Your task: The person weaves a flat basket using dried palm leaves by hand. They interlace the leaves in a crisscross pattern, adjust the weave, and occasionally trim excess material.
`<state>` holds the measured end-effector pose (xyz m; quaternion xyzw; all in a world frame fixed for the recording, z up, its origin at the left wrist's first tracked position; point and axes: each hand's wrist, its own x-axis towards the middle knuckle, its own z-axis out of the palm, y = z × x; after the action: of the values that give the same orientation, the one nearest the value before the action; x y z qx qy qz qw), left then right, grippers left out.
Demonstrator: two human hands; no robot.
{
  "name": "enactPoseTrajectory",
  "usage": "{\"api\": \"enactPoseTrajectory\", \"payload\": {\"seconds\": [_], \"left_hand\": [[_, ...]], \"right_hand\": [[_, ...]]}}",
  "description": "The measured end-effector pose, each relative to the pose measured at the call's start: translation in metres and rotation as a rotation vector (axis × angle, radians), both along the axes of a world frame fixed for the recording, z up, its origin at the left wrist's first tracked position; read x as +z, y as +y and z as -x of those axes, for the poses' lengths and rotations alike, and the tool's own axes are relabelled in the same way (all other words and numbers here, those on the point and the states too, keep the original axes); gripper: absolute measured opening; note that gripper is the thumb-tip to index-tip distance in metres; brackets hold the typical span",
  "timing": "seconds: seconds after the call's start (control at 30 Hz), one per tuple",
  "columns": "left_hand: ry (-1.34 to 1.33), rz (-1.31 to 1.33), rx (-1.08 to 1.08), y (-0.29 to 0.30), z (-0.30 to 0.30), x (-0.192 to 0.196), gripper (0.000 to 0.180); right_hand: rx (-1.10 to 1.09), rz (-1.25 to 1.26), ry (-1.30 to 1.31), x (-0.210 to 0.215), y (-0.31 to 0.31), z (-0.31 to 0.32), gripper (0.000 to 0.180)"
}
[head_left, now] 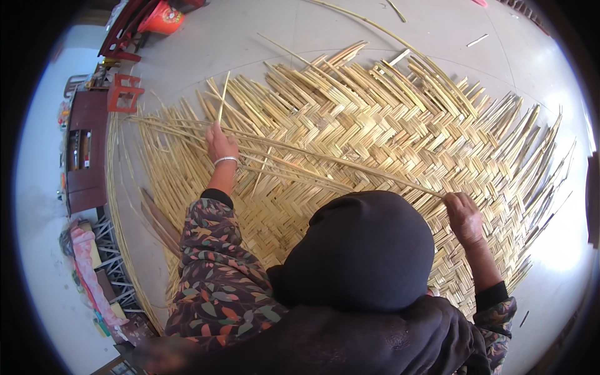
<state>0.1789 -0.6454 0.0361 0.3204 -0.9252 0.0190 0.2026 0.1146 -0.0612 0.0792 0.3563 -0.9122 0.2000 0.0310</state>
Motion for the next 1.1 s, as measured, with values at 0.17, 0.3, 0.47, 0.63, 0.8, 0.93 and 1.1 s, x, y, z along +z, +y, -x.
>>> {"api": "enactPoseTrajectory", "payload": {"seconds": [0.17, 0.3, 0.47, 0.63, 0.8, 0.93, 1.1], "left_hand": [[-0.251, 0.091, -0.142, -0.031, 0.015, 0.029, 0.041], [-0.255, 0.004, -0.188, -0.023, 0.048, 0.052, 0.036], [-0.121, -0.239, -0.390, 0.018, 0.088, 0.061, 0.032], [-0.132, -0.271, -0.570, 0.059, 0.126, 0.071, 0.026], [-0.128, -0.402, -0.635, 0.088, 0.153, 0.076, 0.021], [-0.156, -0.382, -0.735, 0.112, 0.164, 0.074, 0.020], [-0.241, -0.287, -0.902, 0.149, 0.165, 0.080, 0.023]], "right_hand": [[-0.056, -0.089, 0.105, 0.000, 0.052, 0.021, 0.005], [-0.157, -0.158, 0.029, 0.022, 0.098, 0.029, 0.012], [-0.245, -0.304, -0.049, 0.028, 0.152, 0.022, 0.008], [-0.384, -0.402, -0.291, 0.037, 0.189, -0.011, 0.008], [-0.578, -0.416, -0.361, 0.047, 0.230, -0.046, 0.008], [-0.633, -0.444, -0.354, 0.045, 0.269, -0.075, 0.010], [-0.707, -0.442, -0.479, 0.039, 0.282, -0.108, 0.014]]}}
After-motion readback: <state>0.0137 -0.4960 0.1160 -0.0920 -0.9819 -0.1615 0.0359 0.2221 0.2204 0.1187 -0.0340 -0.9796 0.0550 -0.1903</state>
